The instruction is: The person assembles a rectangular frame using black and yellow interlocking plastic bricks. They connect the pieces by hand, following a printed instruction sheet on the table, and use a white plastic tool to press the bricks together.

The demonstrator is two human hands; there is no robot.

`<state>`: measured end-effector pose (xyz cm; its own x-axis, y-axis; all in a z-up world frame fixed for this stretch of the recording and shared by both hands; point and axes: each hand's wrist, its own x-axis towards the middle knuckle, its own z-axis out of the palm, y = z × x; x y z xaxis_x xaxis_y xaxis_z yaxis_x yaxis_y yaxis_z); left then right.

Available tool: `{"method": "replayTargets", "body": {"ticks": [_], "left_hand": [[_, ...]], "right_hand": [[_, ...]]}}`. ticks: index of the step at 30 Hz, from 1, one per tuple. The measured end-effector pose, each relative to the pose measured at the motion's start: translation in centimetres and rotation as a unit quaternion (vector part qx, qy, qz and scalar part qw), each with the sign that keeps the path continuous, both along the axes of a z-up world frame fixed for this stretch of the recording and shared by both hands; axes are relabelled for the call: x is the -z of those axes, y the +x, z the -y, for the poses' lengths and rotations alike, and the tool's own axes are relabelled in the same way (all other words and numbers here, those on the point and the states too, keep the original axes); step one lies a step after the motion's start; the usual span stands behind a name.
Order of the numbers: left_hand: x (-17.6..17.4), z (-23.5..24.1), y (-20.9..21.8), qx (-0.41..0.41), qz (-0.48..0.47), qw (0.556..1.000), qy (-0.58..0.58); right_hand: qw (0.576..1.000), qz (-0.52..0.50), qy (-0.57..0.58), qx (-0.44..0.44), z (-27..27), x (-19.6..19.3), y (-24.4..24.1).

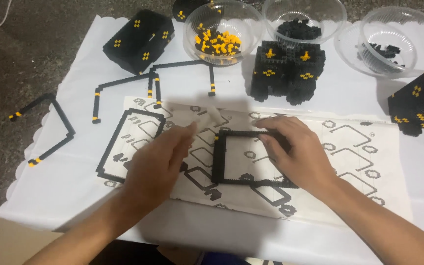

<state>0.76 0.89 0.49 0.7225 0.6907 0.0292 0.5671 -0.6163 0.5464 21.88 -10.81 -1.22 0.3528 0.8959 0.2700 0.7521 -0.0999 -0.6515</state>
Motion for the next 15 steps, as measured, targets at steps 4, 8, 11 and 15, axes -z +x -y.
{"method": "replayTargets", "body": {"ticks": [4,8,11,15], "left_hand": [[0.3,-0.4,0.4,0.029,-0.032,0.999,0.004],[-0.8,0.5,0.5,-0.003,0.022,0.998,-0.054],[0.3,0.6,0.0,0.014,-0.038,0.999,-0.025],[1.1,0.7,0.3,-0.009,0.029,0.996,-0.086]], "right_hand": [[1.0,-0.001,0.002,-0.002,0.2,-0.1,-0.1],[1.0,0.006,0.008,-0.003,0.2,-0.2,0.0],[1.0,0.009,0.013,-0.006,0.1,-0.3,-0.2],[0.999,0.015,0.043,-0.009,0.3,-0.4,0.0]]}}
